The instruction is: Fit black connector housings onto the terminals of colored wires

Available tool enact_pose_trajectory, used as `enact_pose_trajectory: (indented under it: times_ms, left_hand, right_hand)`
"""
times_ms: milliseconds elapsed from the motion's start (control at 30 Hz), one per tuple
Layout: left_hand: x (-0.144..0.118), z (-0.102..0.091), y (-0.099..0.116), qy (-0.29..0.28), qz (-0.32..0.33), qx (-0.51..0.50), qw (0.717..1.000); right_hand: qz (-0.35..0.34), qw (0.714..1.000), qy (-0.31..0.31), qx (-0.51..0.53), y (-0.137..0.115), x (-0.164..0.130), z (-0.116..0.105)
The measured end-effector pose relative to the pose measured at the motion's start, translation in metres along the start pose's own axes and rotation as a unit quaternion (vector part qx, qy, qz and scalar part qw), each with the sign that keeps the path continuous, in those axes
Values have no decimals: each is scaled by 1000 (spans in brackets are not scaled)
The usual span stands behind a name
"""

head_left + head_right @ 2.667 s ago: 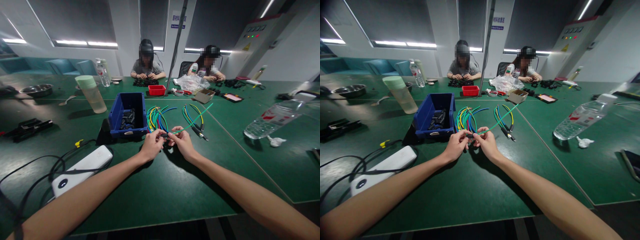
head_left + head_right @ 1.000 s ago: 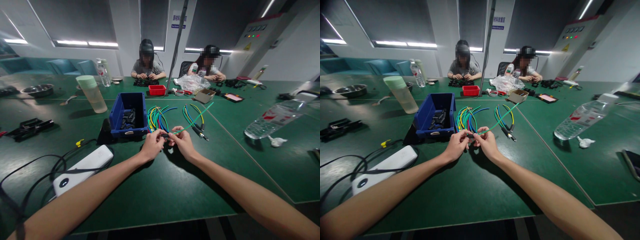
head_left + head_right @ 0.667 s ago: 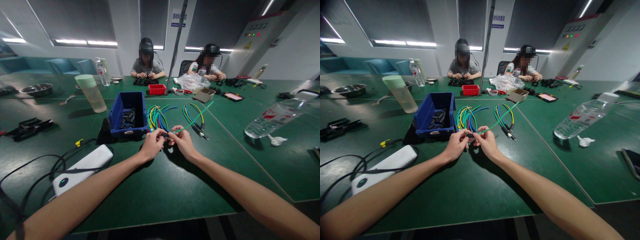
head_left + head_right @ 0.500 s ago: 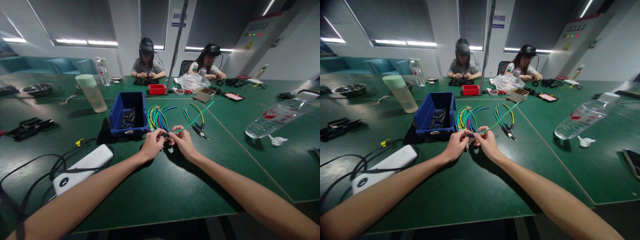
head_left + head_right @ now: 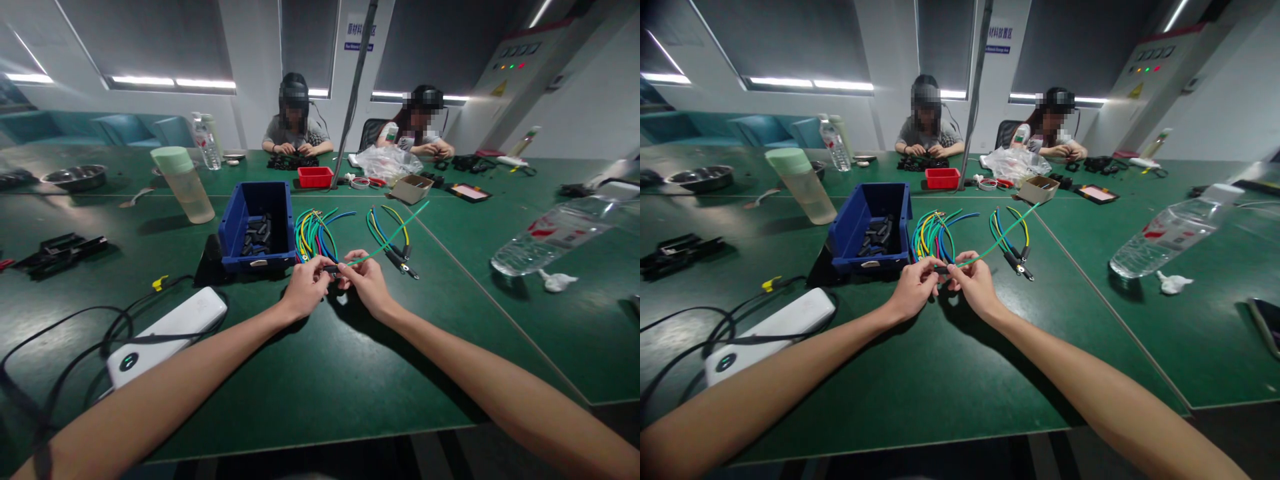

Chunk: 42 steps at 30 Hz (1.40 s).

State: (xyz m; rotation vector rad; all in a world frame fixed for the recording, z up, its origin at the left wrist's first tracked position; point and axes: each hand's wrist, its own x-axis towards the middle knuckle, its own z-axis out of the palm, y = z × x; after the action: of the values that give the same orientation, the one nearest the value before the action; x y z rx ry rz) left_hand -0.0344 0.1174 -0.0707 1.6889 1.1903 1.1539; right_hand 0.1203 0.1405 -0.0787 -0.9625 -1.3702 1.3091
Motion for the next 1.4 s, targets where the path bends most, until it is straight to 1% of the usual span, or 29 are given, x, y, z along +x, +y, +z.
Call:
enact_pose_trajectory:
  times_ms: [167, 433, 600, 867, 1167, 1400]
  left_hand:
    - [0, 0, 1, 1, -7, -8, 1000]
    - [-1, 1, 1, 6, 2, -12, 1000]
    - [0, 1, 0, -1, -1, -9, 1000]
    - [0, 0, 2, 1, -1, -8, 1000]
    - [0, 0, -1, -1, -1, 0, 1000]
    - [0, 0, 2, -4, -2, 4, 1000]
  right_hand:
    - [6, 1000, 2, 1, -2, -1, 0]
    - [8, 1000, -7, 10, -3, -1, 1]
    - [6, 1000, -6, 15, -4, -1, 1]
    - [6, 1000, -3, 10, -1, 0, 0]
    - [8, 1000, -3, 9, 0, 1, -1]
    - [-2, 1000, 0, 1, 0, 0, -1]
